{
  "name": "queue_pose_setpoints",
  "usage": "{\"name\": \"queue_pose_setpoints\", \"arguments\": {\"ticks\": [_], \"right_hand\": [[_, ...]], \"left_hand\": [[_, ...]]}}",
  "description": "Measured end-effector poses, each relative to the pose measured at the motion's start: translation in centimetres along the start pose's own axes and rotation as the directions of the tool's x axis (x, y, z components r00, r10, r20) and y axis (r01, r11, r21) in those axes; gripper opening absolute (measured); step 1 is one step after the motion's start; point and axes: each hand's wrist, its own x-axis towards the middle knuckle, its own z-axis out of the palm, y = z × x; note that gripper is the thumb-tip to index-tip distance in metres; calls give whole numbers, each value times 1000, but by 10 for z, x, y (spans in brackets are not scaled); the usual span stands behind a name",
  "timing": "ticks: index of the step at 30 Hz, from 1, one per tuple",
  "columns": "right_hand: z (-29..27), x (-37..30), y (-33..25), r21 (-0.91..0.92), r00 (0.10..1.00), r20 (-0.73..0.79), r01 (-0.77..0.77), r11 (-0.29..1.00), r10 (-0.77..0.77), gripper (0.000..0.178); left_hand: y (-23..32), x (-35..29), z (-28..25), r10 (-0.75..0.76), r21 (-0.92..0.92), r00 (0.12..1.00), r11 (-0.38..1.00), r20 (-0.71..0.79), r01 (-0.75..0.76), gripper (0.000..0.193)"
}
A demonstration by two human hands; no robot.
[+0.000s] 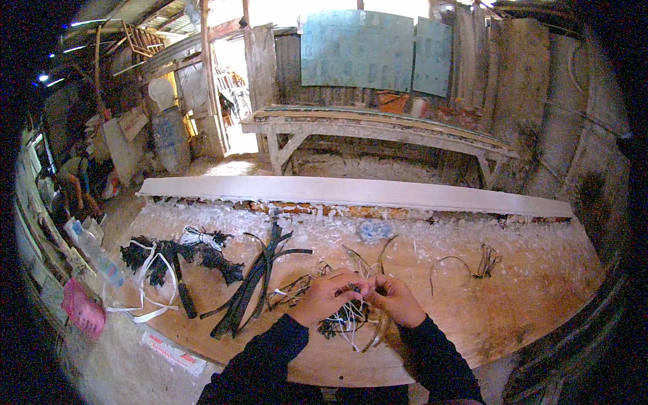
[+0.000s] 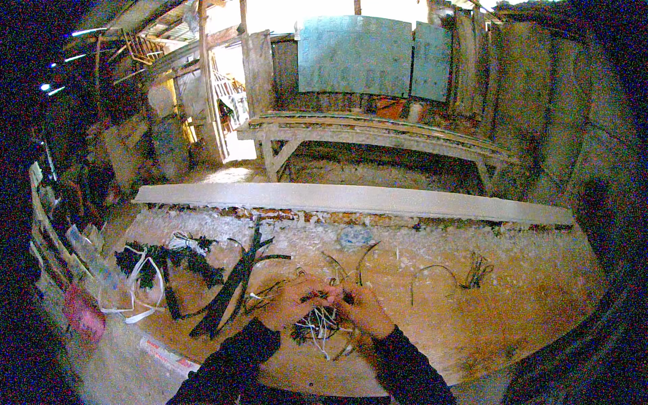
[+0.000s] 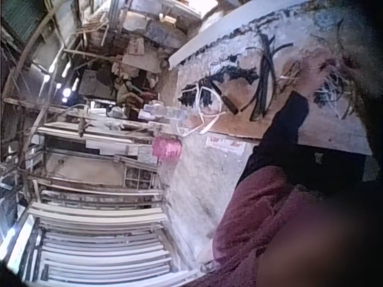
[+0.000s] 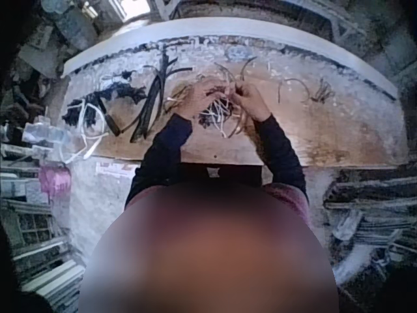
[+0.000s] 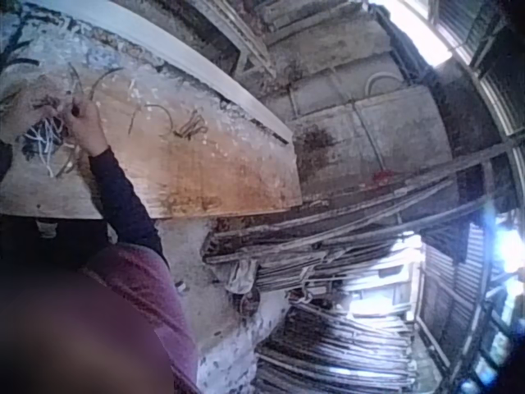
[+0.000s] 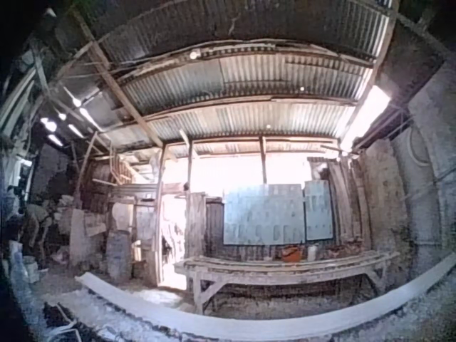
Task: The person repeatedly picks up black and white cable ties and ties them together by hand on a wooden workbench. The person handles the ties one at a time, forming small bundles and placing them on the table.
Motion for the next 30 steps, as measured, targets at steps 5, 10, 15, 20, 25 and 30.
{"name": "queue_pose_setpoints", "arguments": {"ticks": [5,10,15,20,25,30], "right_hand": [[-1,3,4,-65,996,-9,83,994,-83,17],[-1,4,6,-139,999,-4,49,989,-50,18],[3,6,6,-133,997,-77,-42,990,32,25],[4,-2,-3,-367,985,-79,112,923,-151,39],[9,-12,-13,-80,953,146,281,956,-267,41],[9,-17,-19,110,906,241,330,938,-347,39]], "left_hand": [[-4,0,-2,108,134,994,985,-12,-106,14],[-1,-2,-3,148,280,989,948,25,-149,12],[5,-2,-4,113,301,981,941,159,-158,15],[9,-5,3,140,158,965,971,221,-177,18],[18,-10,0,-16,-229,926,967,377,110,19],[27,-11,-4,85,-370,921,927,381,68,22]]}}
